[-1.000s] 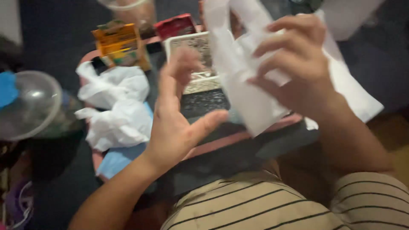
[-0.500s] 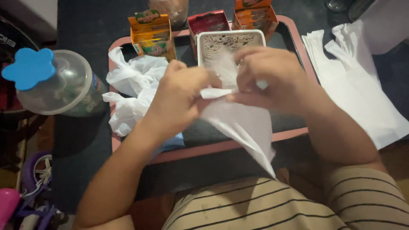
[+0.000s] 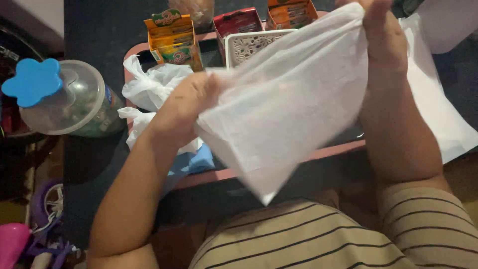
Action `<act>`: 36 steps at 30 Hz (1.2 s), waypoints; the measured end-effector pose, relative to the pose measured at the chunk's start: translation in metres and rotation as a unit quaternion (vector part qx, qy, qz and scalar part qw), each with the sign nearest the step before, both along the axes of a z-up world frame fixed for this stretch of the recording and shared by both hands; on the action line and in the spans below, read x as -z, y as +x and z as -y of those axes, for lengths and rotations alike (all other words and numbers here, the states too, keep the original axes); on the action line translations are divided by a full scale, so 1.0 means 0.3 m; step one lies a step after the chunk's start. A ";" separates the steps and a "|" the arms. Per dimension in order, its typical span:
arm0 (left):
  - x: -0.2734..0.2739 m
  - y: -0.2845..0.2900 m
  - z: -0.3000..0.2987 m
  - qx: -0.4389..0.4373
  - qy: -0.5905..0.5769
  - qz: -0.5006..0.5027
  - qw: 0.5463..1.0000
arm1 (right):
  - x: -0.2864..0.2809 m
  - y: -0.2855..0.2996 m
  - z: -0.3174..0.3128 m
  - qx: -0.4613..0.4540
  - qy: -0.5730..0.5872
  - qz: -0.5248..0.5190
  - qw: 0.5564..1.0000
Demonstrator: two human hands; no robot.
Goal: Packaging lollipops and small candies into plastic bags
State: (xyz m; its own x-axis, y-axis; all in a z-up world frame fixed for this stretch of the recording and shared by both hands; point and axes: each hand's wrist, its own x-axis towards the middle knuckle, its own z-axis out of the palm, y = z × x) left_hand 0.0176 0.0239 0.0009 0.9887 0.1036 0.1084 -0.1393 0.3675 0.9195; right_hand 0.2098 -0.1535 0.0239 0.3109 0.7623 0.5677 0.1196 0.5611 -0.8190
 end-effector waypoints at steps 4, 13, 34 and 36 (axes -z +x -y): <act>-0.005 -0.018 -0.020 0.160 0.235 0.021 0.959 | 0.024 0.009 -0.009 -0.042 -0.049 -0.091 0.994; 0.019 -0.014 0.008 -0.018 -0.001 0.147 0.989 | -0.042 0.150 0.011 -0.286 -0.243 0.315 0.872; 0.159 0.019 0.140 0.082 0.759 0.050 0.644 | 0.226 -0.033 0.110 -0.070 -0.196 0.633 0.746; 0.233 0.053 0.129 0.090 0.734 0.063 0.670 | 0.300 -0.005 0.099 -0.062 -0.189 0.633 0.748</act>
State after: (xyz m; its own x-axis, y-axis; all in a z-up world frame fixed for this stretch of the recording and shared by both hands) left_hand 0.0335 -0.0147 -0.0690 0.9444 -0.3255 0.0469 -0.3246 -0.8994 0.2928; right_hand 0.2085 -0.1831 -0.0660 -0.3800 0.9212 0.0836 0.8997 0.3891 -0.1977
